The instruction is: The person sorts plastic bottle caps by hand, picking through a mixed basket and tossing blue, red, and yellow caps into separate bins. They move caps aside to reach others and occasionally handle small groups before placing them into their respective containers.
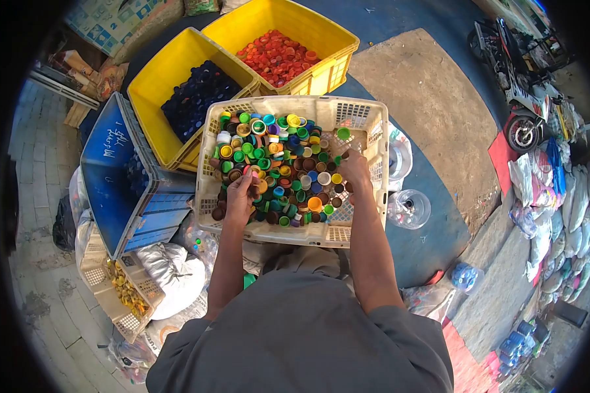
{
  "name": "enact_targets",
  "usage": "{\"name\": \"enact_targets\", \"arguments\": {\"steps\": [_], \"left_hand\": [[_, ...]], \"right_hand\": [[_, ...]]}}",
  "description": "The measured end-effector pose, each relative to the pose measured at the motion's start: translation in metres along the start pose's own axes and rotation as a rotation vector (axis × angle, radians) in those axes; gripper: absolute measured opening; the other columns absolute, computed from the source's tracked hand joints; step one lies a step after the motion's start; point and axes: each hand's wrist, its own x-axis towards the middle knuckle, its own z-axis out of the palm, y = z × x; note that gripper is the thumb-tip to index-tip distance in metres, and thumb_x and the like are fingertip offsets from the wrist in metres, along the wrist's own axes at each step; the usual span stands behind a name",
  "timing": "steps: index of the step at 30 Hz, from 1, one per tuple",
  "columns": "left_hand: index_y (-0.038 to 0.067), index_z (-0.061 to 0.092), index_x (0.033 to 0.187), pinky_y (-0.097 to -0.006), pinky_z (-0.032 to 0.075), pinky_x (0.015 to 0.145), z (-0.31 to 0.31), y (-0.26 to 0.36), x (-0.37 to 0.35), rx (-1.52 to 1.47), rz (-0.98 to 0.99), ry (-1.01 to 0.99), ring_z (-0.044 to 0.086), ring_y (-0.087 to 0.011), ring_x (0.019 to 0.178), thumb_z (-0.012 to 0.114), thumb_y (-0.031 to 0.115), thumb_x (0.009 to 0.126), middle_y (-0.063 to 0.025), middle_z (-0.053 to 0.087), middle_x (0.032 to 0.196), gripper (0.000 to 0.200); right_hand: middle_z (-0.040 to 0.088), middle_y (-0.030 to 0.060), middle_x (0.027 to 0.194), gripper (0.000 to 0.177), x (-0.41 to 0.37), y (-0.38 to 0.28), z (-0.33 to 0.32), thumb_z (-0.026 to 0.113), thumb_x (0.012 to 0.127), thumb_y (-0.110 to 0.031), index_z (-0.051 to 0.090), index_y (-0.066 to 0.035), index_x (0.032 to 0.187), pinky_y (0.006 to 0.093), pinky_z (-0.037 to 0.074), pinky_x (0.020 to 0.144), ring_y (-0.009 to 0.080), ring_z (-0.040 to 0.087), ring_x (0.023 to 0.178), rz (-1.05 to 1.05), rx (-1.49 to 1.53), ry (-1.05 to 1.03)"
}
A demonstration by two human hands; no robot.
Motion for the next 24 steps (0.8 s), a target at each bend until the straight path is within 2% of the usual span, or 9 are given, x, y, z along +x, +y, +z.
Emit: {"name": "enact_targets", "arguments": {"steps": [3,5,7,11,18,22,24], "left_hand": [[0.005,0.067,0.085,-0.021,0.041,0.051,0.002,0.0,-0.001,0.028,0.006,-0.022,0.054,-0.0046,0.057,0.064,0.033,0.092,0.0008,0.062,0.074,0.03],[0.004,0.067,0.086,-0.0209,0.041,0.051,0.003,0.001,-0.001,0.038,0.007,-0.023,0.054,-0.0045,0.057,0.064,0.034,0.092,0.001,0.063,0.075,0.03],[0.004,0.068,0.091,-0.0207,0.041,0.052,0.004,0.001,-0.002,0.038,0.002,-0.026,0.053,-0.0041,0.058,0.064,0.03,0.092,0.0012,0.064,0.077,0.027],[0.004,0.068,0.096,-0.0203,0.041,0.054,0.005,0.003,-0.004,0.047,0.011,-0.029,0.053,-0.0037,0.061,0.066,0.023,0.091,0.0018,0.064,0.079,0.02],[0.004,0.067,0.095,-0.0209,0.04,0.054,0.006,0.001,-0.003,0.12,0.042,-0.079,0.051,-0.0037,0.061,0.068,0.017,0.088,0.0035,0.059,0.074,0.014],[0.005,0.066,0.093,-0.0212,0.039,0.053,0.008,0.002,-0.002,0.137,0.018,-0.097,0.05,-0.0039,0.06,0.068,0.017,0.088,0.0034,0.059,0.073,0.014],[0.005,0.066,0.093,-0.0212,0.04,0.053,0.01,0.003,-0.004,0.14,0.016,-0.09,0.05,-0.004,0.06,0.068,0.018,0.088,0.0032,0.059,0.073,0.014]], "right_hand": [[0.068,0.0256,0.092,0.028,0.003,-0.002,-0.005,0.06,0.078,-0.017,0.067,-0.003,0.101,0.0431,0.052,0.081,0.0393,0.066,0.091,0.064,0.06,0.005],[0.068,0.0242,0.094,0.031,0.018,0.013,0.004,0.059,0.077,-0.014,0.066,-0.002,0.105,0.0409,0.052,0.081,0.0371,0.066,0.091,0.029,0.08,0.06],[0.068,0.0233,0.096,0.032,0.017,0.007,0.0,0.059,0.077,-0.013,0.065,-0.001,0.106,0.0396,0.052,0.081,0.0354,0.067,0.092,0.009,0.136,0.128],[0.069,0.0208,0.097,0.032,0.026,0.011,0.004,0.061,0.077,-0.013,0.064,0.001,0.106,0.0377,0.051,0.082,0.0318,0.067,0.094,-0.01,0.2,0.112],[0.069,0.0179,0.089,0.029,0.013,0.008,0.008,0.069,0.072,-0.017,0.068,-0.001,0.096,0.0366,0.053,0.075,0.0297,0.067,0.084,-0.093,-0.024,-0.095],[0.069,0.0156,0.085,0.025,0.002,0.002,0.016,0.068,0.069,-0.019,0.069,-0.003,0.088,0.0358,0.053,0.071,0.0283,0.067,0.079,-0.188,-0.071,-0.318],[0.069,0.0145,0.083,0.024,-0.006,-0.012,0.015,0.069,0.069,-0.02,0.069,-0.004,0.086,0.0357,0.053,0.07,0.0274,0.067,0.079,-0.244,-0.24,-0.481]]}}
